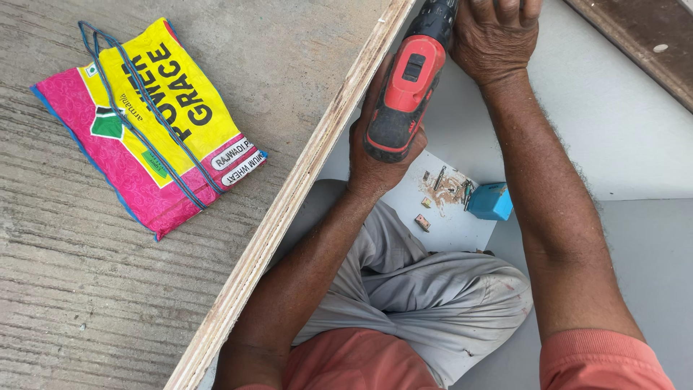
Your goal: The person sits inside a cabinet and uses a cordless drill to drive screws into the wooden frame. They repeatedly pick up screws, align them with the drill bit, and fasten them into the cabinet structure.
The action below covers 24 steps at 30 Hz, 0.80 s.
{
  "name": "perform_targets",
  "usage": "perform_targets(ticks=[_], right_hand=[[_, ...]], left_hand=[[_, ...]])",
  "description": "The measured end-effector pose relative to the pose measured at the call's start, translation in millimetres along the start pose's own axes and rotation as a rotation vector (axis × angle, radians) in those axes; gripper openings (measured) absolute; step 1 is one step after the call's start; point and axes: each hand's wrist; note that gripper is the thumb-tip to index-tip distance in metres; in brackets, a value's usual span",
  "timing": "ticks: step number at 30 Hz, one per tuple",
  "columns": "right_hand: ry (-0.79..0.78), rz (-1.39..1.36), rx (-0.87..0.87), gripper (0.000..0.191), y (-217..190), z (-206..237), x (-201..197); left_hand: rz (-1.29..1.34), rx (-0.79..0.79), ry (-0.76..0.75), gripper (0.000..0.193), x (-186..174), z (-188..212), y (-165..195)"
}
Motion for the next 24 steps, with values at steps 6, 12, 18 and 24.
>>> perform_targets(ticks=[6,12,18,24], right_hand=[[-0.007,-0.037,0.019,0.029,-3.3,9.5,8.3],[-0.022,-0.049,0.017,0.028,-5.2,16.7,16.6],[-0.039,-0.063,0.013,0.029,-3.3,15.6,14.0],[0.001,-0.047,0.005,0.025,-1.0,10.1,10.5]], left_hand=[[-0.070,-0.021,0.001,0.083,0.6,-8.4,-1.8],[-0.037,-0.009,0.004,0.085,2.7,-11.3,-3.8],[-0.060,-0.004,0.008,0.086,2.9,-13.6,-3.2],[-0.059,-0.016,-0.017,0.089,3.5,-15.4,-4.5]])
Point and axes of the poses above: each hand's wrist, its own z-axis away from the middle knuckle, its own x-axis out of the palm, y = z × x, and after that the axes turned 3 degrees about -z, right-handed
